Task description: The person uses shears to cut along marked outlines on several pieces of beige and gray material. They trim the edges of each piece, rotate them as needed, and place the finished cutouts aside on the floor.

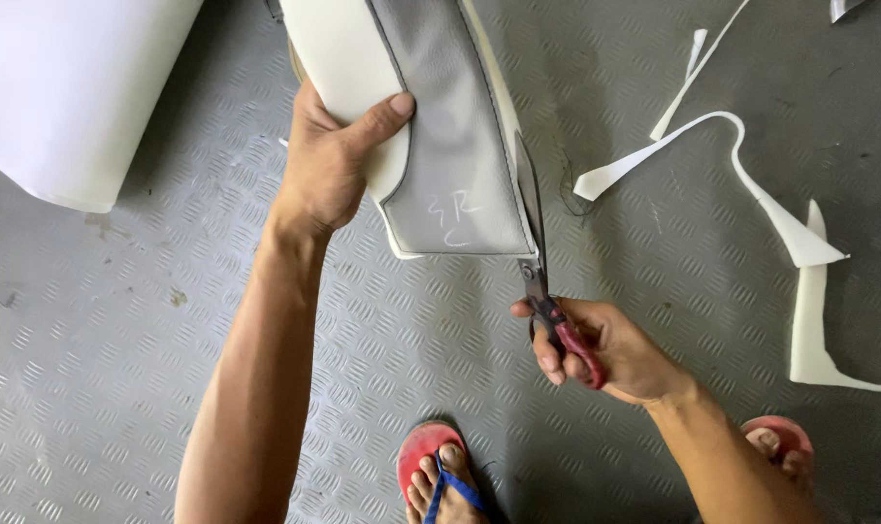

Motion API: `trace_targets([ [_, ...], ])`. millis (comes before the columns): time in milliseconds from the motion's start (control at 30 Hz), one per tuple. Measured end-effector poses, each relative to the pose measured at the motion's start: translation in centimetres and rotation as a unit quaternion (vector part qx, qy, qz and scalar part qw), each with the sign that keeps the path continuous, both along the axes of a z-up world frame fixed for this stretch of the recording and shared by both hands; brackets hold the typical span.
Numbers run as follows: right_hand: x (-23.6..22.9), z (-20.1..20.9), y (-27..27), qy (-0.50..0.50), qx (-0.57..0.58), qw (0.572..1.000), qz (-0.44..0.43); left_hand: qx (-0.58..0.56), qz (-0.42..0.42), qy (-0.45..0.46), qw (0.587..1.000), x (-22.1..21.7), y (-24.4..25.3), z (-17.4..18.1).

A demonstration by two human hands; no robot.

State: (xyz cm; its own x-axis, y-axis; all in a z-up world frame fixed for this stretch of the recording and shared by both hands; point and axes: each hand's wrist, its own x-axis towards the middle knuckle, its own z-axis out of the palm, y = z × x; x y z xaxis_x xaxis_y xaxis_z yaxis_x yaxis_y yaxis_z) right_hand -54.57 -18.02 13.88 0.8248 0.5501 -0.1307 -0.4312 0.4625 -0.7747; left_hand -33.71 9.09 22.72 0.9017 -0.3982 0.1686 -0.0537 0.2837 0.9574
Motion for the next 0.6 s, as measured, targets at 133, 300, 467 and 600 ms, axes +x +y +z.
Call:
trace_targets([
  [133, 0.1, 0.1, 0.3, 0.053, -0.039, 0.998, -0.004, -0.009, -0.004, 0.006, 1.000, 0.1, 0.1, -0.1],
  [300, 0.5, 0.7, 0.5, -0.025, 0.015, 0.999, -0.021, 0.047, -0.028, 0.005, 0.998, -0.5, -0.5, -0.7],
  [467, 0.4, 0.9, 0.8, -0.005, 0.003, 1.000, -0.020, -0.009, -0.048, 0.038, 0.998, -0.6, -0.9, -1.1],
  [600, 0.3, 0.7, 1.0, 0.009, -0.028, 0.999, -0.020, -0.014, -0.055, 0.036, 0.998, -0.6, -0.8, -1.0],
])
